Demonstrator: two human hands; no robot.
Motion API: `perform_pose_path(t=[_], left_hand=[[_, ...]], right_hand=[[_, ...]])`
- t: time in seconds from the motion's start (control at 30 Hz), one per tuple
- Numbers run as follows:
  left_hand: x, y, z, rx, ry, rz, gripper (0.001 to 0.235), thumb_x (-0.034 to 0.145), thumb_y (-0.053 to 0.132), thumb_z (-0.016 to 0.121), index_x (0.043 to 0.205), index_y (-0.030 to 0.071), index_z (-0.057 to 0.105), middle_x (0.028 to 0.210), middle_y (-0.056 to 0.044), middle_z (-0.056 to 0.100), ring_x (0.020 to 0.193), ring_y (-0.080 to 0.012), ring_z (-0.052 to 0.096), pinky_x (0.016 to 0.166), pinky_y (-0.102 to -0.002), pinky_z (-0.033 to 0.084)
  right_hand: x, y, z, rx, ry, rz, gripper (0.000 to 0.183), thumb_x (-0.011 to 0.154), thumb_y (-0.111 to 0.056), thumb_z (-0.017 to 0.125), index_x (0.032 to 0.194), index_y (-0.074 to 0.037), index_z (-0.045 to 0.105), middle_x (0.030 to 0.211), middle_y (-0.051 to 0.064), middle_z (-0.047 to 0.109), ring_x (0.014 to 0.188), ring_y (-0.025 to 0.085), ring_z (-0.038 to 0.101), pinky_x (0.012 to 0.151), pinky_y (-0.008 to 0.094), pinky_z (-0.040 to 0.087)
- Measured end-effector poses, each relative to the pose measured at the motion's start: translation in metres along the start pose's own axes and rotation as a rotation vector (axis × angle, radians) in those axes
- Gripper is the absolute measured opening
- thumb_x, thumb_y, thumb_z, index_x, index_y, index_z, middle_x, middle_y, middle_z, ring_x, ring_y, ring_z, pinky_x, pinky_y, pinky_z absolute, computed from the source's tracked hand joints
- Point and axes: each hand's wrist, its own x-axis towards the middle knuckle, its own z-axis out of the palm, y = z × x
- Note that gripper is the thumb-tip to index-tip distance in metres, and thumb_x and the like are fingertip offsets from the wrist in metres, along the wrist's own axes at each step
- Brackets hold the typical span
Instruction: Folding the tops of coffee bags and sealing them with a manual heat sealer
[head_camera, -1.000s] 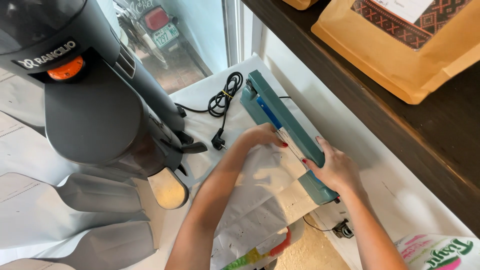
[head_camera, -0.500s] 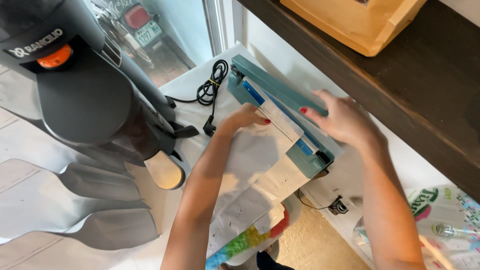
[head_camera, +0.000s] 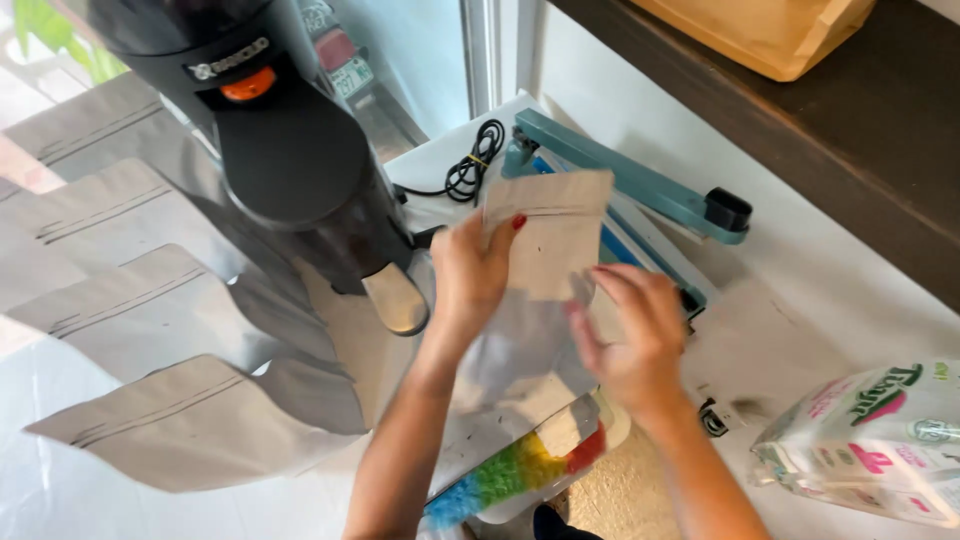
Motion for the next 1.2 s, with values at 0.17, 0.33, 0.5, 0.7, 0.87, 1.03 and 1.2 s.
perform_pose_path(t=[0.17,0.33,0.5,0.7,0.87,1.03,1.2], left_hand=[[-0.096,0.043,-0.019,0.221,0.123,0.292,0.024,0.092,0.025,0.066,0.113,0.017,0.076,0.085,-0.008,0.077,0.067,-0.0291,0.074,0.052,-0.042,0.056],[-0.1,0.078,-0.055,-0.038,-0.113,0.367,0.039,0.082,0.03,0.077,0.113,0.007,0.073,0.109,-0.011,0.076,0.1,-0.0343,0.074,0.08,-0.043,0.061],[-0.039,0.047,-0.055,-0.215,-0.043,0.334,0.078,0.087,0.022,0.083,0.153,0.007,0.044,0.149,-0.022,0.049,0.139,-0.0477,0.048,0.117,-0.058,0.041],[-0.018,0.045,-0.045,-0.525,-0.512,-0.192,0.023,0.078,0.031,0.086,0.08,0.011,0.076,0.064,-0.004,0.073,0.058,-0.0127,0.07,0.058,-0.027,0.056],[-0.023,0.002,-0.018,-0.542,-0.415,-0.213,0.033,0.088,0.029,0.082,0.065,0.009,0.072,0.047,-0.006,0.063,0.043,-0.0107,0.06,0.045,-0.021,0.046],[0.021,0.0,0.004,-0.345,-0.582,-0.241,0.031,0.081,0.039,0.08,0.074,0.009,0.076,0.055,-0.008,0.066,0.052,-0.0207,0.064,0.055,-0.031,0.051],[0.048,-0.015,0.066,-0.211,-0.822,-0.361,0.035,0.082,0.043,0.074,0.084,0.007,0.076,0.072,-0.011,0.07,0.067,-0.0253,0.069,0.069,-0.035,0.055]], right_hand=[[-0.012,-0.082,0.004,0.344,-0.464,0.229,0.087,0.067,-0.01,0.085,0.141,0.014,0.047,0.135,0.033,0.054,0.119,0.046,0.062,0.098,0.051,0.056],[-0.046,-0.056,0.013,0.546,-0.318,0.509,0.035,0.093,-0.019,0.066,0.119,0.005,0.065,0.109,0.021,0.068,0.105,0.025,0.062,0.095,0.045,0.053],[-0.069,0.013,0.023,0.605,-0.193,0.733,0.032,0.108,-0.026,0.064,0.088,-0.003,0.072,0.073,0.005,0.066,0.077,0.011,0.056,0.078,0.033,0.05],[-0.085,0.06,0.027,0.794,-0.268,0.798,0.036,0.107,-0.028,0.066,0.086,0.0,0.072,0.076,0.007,0.071,0.082,0.006,0.058,0.078,0.033,0.055],[-0.072,0.009,0.019,0.663,-0.183,0.801,0.056,0.109,-0.028,0.057,0.06,-0.003,0.059,0.051,-0.002,0.047,0.053,0.006,0.044,0.05,0.025,0.038],[-0.046,-0.016,0.027,0.881,0.092,1.207,0.04,0.108,-0.034,0.06,0.085,-0.003,0.07,0.079,0.004,0.07,0.073,0.011,0.066,0.071,0.03,0.057],[-0.03,-0.014,0.056,1.091,0.316,1.656,0.041,0.102,-0.035,0.064,0.108,0.005,0.067,0.096,0.022,0.075,0.079,0.028,0.076,0.074,0.045,0.063]])
